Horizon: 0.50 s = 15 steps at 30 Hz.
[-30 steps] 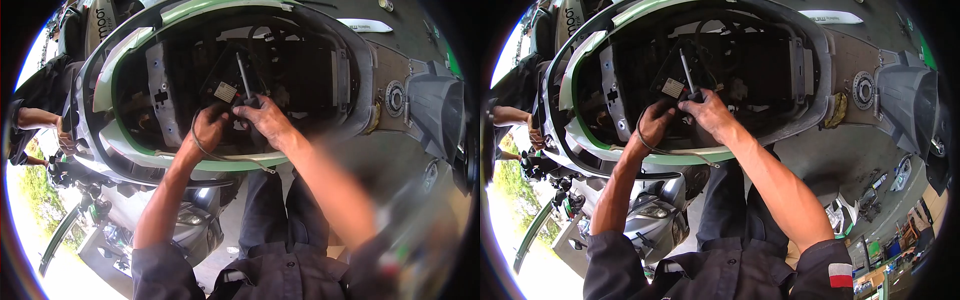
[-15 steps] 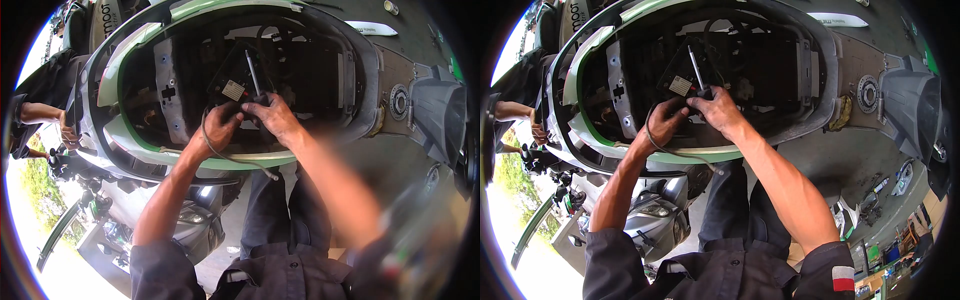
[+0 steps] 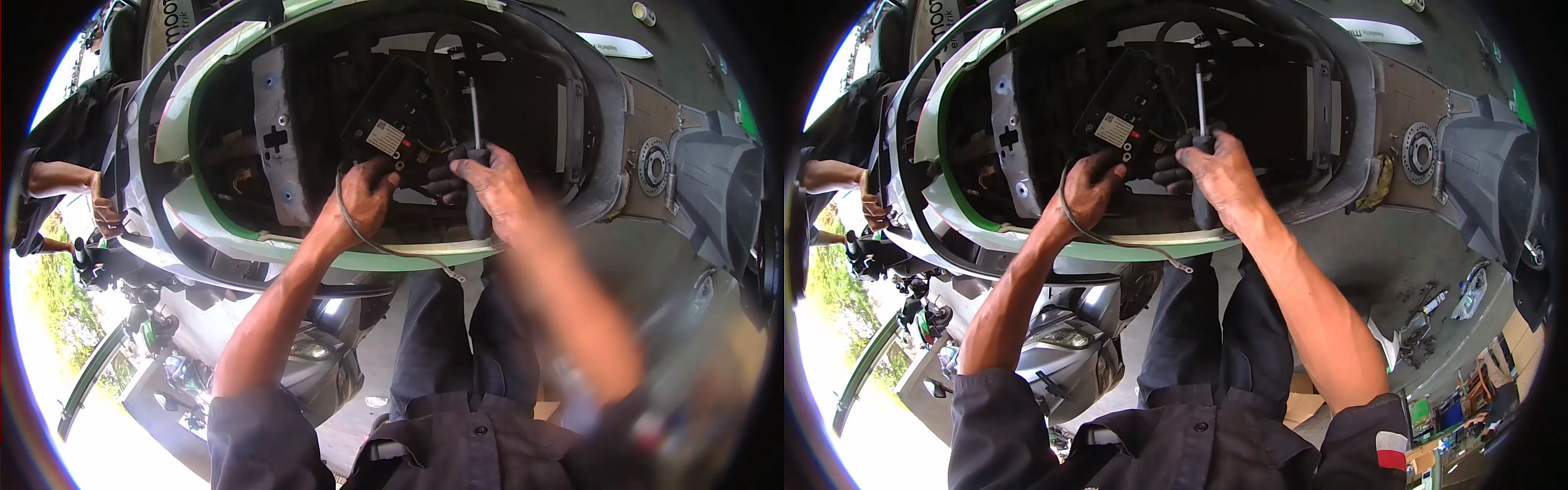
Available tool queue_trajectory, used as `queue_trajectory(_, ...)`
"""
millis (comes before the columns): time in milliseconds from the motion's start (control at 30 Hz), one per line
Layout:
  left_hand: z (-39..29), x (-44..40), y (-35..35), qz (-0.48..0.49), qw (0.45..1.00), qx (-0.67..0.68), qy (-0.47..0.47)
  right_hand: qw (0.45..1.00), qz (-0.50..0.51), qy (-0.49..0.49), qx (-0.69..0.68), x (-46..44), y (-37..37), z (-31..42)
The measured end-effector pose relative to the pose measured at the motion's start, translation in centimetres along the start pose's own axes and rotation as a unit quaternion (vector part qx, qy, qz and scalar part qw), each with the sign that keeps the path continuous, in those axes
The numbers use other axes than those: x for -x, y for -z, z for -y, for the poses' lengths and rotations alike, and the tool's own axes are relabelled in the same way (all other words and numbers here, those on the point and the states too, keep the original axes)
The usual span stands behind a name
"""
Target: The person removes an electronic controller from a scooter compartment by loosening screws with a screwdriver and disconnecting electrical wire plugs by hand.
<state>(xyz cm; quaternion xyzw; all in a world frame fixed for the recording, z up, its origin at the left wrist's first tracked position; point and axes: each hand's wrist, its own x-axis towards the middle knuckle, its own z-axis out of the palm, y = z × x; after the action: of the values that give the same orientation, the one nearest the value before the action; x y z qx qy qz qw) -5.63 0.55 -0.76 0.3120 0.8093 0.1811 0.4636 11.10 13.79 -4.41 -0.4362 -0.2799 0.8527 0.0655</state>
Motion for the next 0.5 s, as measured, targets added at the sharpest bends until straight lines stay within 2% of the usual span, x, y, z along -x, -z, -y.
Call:
queue_trajectory(67, 0.6, -0.2, -0.2, 0.004, 1.000, 0.001, -0.003, 0.999, 0.007, -0.019, 0.045, 0.2, -0.2, 0.1)
queue_trajectory(267, -0.2, 0.0, 0.1, 0.015, 1.000, 0.023, -0.009, 0.980, 0.038, 0.093, 0.173, -1.1, -0.7, -1.4)
queue_trajectory(367, 0.7, -0.2, -0.2, 0.003, 1.000, 0.012, -0.012, 0.984, 0.048, 0.077, 0.153, -0.6, -1.6, -0.6)
queue_trajectory(500, -0.4, 0.0, 0.1, 0.012, 1.000, 0.009, -0.001, 0.954, 0.034, 0.131, 0.267, -1.0, -1.7, -0.8)
